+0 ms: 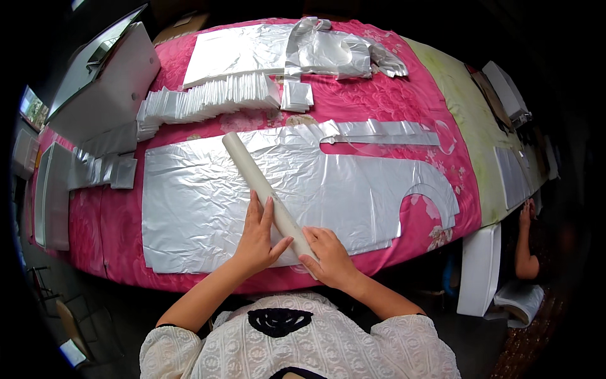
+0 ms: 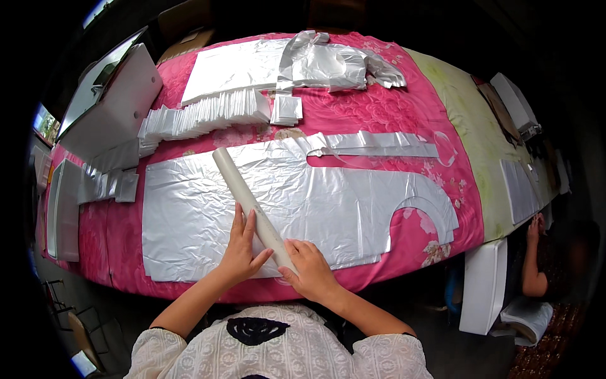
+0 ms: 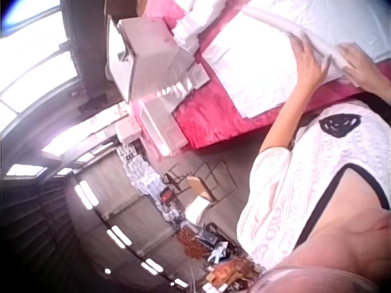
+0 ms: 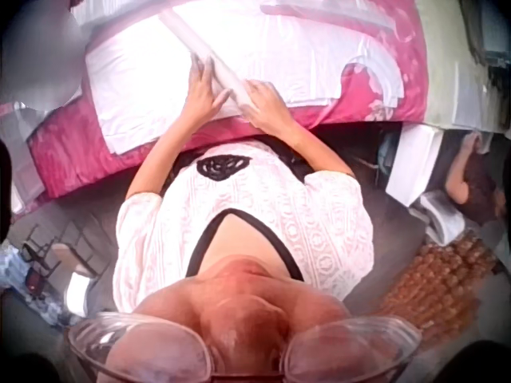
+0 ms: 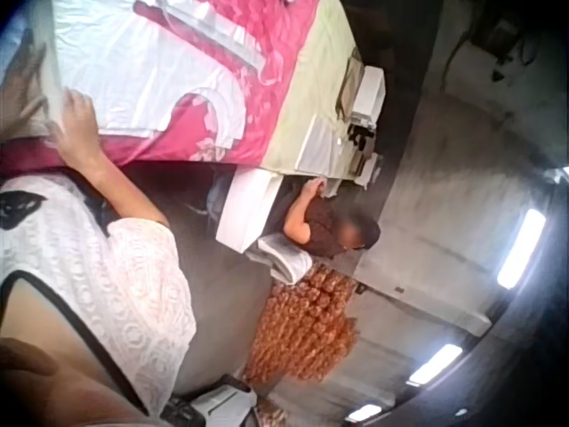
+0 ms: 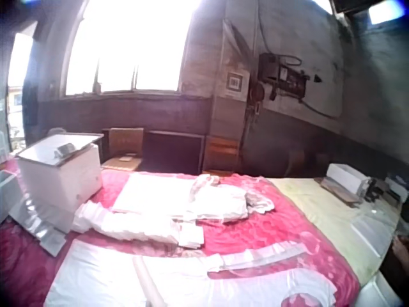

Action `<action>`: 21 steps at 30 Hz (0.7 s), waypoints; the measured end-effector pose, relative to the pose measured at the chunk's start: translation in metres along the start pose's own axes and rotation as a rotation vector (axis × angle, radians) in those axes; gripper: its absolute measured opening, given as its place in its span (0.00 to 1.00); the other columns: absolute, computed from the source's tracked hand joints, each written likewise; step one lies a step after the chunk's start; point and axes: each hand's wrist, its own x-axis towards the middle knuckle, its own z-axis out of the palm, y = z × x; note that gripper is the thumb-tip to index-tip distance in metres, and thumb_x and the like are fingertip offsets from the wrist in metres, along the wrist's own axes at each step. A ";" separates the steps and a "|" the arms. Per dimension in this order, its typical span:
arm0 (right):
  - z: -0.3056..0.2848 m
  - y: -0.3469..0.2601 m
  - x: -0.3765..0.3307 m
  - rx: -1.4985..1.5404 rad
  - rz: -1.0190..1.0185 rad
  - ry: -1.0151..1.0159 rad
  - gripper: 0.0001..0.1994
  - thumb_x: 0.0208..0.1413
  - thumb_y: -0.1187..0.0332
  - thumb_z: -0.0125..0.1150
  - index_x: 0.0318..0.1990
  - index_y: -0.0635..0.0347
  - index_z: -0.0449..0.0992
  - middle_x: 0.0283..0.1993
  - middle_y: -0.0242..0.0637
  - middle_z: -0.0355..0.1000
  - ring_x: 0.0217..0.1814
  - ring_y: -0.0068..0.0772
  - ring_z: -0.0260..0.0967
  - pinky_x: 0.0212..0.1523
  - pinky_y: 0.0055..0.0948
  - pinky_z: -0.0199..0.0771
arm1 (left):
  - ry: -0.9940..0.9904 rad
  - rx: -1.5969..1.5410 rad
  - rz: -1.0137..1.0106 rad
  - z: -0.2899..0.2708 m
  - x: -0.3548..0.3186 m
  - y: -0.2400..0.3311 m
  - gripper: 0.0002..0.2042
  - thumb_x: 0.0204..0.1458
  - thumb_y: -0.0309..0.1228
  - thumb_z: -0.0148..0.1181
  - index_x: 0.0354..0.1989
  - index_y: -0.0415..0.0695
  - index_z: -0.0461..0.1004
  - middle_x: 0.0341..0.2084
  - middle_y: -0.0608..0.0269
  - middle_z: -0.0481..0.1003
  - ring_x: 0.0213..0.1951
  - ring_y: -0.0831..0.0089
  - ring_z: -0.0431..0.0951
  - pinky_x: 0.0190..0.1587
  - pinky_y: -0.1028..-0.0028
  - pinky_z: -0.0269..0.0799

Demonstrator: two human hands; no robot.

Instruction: The person wraps small white rectangular items in clear plastic film. They unroll the film, place an item on it, fold the film over the item, and place the wrapped unit into a growing stack on the table.

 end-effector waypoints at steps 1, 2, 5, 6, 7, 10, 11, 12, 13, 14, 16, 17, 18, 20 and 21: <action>0.000 0.011 -0.003 -0.049 -0.020 0.010 0.25 0.52 0.62 0.56 0.54 0.70 0.64 0.55 0.53 0.61 0.58 0.50 0.57 0.57 0.41 0.58 | -0.021 0.043 0.019 0.007 0.004 0.004 0.40 0.44 0.41 0.61 0.64 0.43 0.48 0.64 0.35 0.32 0.65 0.41 0.37 0.63 0.55 0.42; -0.005 0.029 -0.001 -0.098 -0.043 0.021 0.24 0.52 0.62 0.55 0.54 0.70 0.65 0.57 0.53 0.60 0.60 0.50 0.55 0.58 0.41 0.57 | -0.040 0.088 0.040 0.011 0.009 0.008 0.40 0.43 0.42 0.61 0.64 0.43 0.48 0.64 0.34 0.32 0.65 0.40 0.36 0.63 0.54 0.41; -0.039 0.075 0.008 -0.292 0.032 0.111 0.22 0.53 0.65 0.53 0.53 0.70 0.65 0.60 0.52 0.58 0.64 0.51 0.51 0.61 0.40 0.54 | -0.099 0.173 0.070 0.026 0.017 0.022 0.39 0.40 0.48 0.59 0.61 0.42 0.54 0.64 0.34 0.33 0.65 0.38 0.35 0.63 0.52 0.41; -0.050 0.094 0.010 -0.323 0.060 0.181 0.21 0.53 0.64 0.53 0.51 0.70 0.67 0.58 0.51 0.60 0.62 0.50 0.55 0.59 0.39 0.57 | -0.133 0.187 0.089 0.030 0.019 0.026 0.38 0.40 0.48 0.59 0.60 0.42 0.56 0.64 0.34 0.34 0.65 0.38 0.35 0.63 0.52 0.41; -0.060 0.109 0.016 -0.349 0.082 0.253 0.19 0.54 0.64 0.53 0.49 0.69 0.68 0.57 0.50 0.62 0.59 0.50 0.58 0.56 0.39 0.60 | -0.165 0.208 0.106 0.034 0.023 0.030 0.38 0.39 0.48 0.59 0.59 0.41 0.58 0.64 0.34 0.34 0.65 0.38 0.35 0.63 0.52 0.41; -0.099 0.123 0.062 0.013 0.612 0.329 0.20 0.55 0.55 0.52 0.35 0.69 0.73 0.38 0.45 0.73 0.40 0.43 0.71 0.42 0.38 0.68 | -0.186 0.192 0.129 0.038 0.024 0.039 0.35 0.38 0.48 0.59 0.56 0.41 0.62 0.64 0.36 0.38 0.65 0.39 0.36 0.63 0.52 0.41; -0.109 0.138 0.079 0.131 0.766 0.341 0.24 0.55 0.51 0.51 0.30 0.69 0.75 0.29 0.43 0.75 0.32 0.40 0.73 0.37 0.38 0.70 | -0.197 0.189 0.136 0.040 0.026 0.040 0.35 0.38 0.47 0.59 0.56 0.41 0.63 0.64 0.37 0.39 0.65 0.39 0.36 0.63 0.52 0.41; -0.124 0.141 0.096 0.063 0.870 0.296 0.26 0.55 0.48 0.51 0.26 0.68 0.75 0.23 0.41 0.74 0.26 0.37 0.72 0.32 0.35 0.70 | -0.194 0.199 0.143 0.041 0.026 0.041 0.35 0.38 0.47 0.59 0.56 0.41 0.63 0.64 0.37 0.39 0.65 0.39 0.36 0.63 0.52 0.42; -0.135 0.142 0.111 -0.004 0.969 0.242 0.28 0.54 0.46 0.50 0.23 0.67 0.76 0.17 0.39 0.72 0.20 0.34 0.72 0.27 0.32 0.71 | -0.189 0.210 0.144 0.040 0.026 0.040 0.35 0.38 0.47 0.59 0.56 0.41 0.63 0.64 0.37 0.39 0.65 0.39 0.36 0.63 0.52 0.42; -0.140 0.147 0.120 0.001 1.007 0.237 0.26 0.53 0.48 0.52 0.23 0.67 0.76 0.17 0.38 0.72 0.18 0.31 0.70 0.24 0.30 0.70 | -0.182 0.220 0.145 0.040 0.025 0.039 0.35 0.38 0.47 0.59 0.55 0.42 0.63 0.64 0.37 0.39 0.65 0.39 0.36 0.63 0.52 0.42; -0.145 0.161 0.131 0.019 1.084 0.221 0.22 0.51 0.51 0.55 0.23 0.66 0.76 0.17 0.36 0.72 0.15 0.24 0.67 0.19 0.25 0.68 | -0.186 0.208 0.149 0.042 0.025 0.039 0.35 0.37 0.48 0.59 0.55 0.42 0.63 0.64 0.37 0.39 0.65 0.39 0.36 0.63 0.52 0.42; -0.144 0.174 0.133 0.072 1.072 0.225 0.20 0.51 0.55 0.56 0.23 0.66 0.76 0.17 0.36 0.72 0.14 0.23 0.67 0.17 0.25 0.67 | -0.188 0.200 0.156 0.042 0.027 0.039 0.35 0.37 0.48 0.59 0.55 0.42 0.63 0.64 0.37 0.39 0.65 0.39 0.36 0.63 0.52 0.42; -0.140 0.193 0.133 0.125 1.060 0.231 0.17 0.50 0.58 0.57 0.23 0.66 0.76 0.17 0.36 0.72 0.14 0.23 0.66 0.15 0.25 0.66 | -0.187 0.201 0.167 0.042 0.028 0.039 0.35 0.37 0.48 0.59 0.55 0.42 0.63 0.64 0.37 0.39 0.65 0.39 0.36 0.63 0.51 0.42; -0.138 0.186 0.142 0.143 1.061 0.154 0.07 0.47 0.69 0.59 0.26 0.64 0.76 0.20 0.33 0.73 0.17 0.20 0.68 0.17 0.22 0.67 | -0.169 0.202 0.160 0.043 0.024 0.035 0.35 0.37 0.49 0.59 0.55 0.43 0.63 0.64 0.37 0.39 0.65 0.39 0.36 0.63 0.51 0.42; -0.134 0.185 0.139 0.272 0.942 0.261 0.05 0.47 0.70 0.58 0.27 0.63 0.76 0.21 0.33 0.73 0.19 0.20 0.69 0.19 0.21 0.67 | -0.164 0.192 0.155 0.043 0.024 0.035 0.35 0.38 0.49 0.59 0.55 0.43 0.63 0.64 0.38 0.40 0.65 0.40 0.37 0.63 0.52 0.42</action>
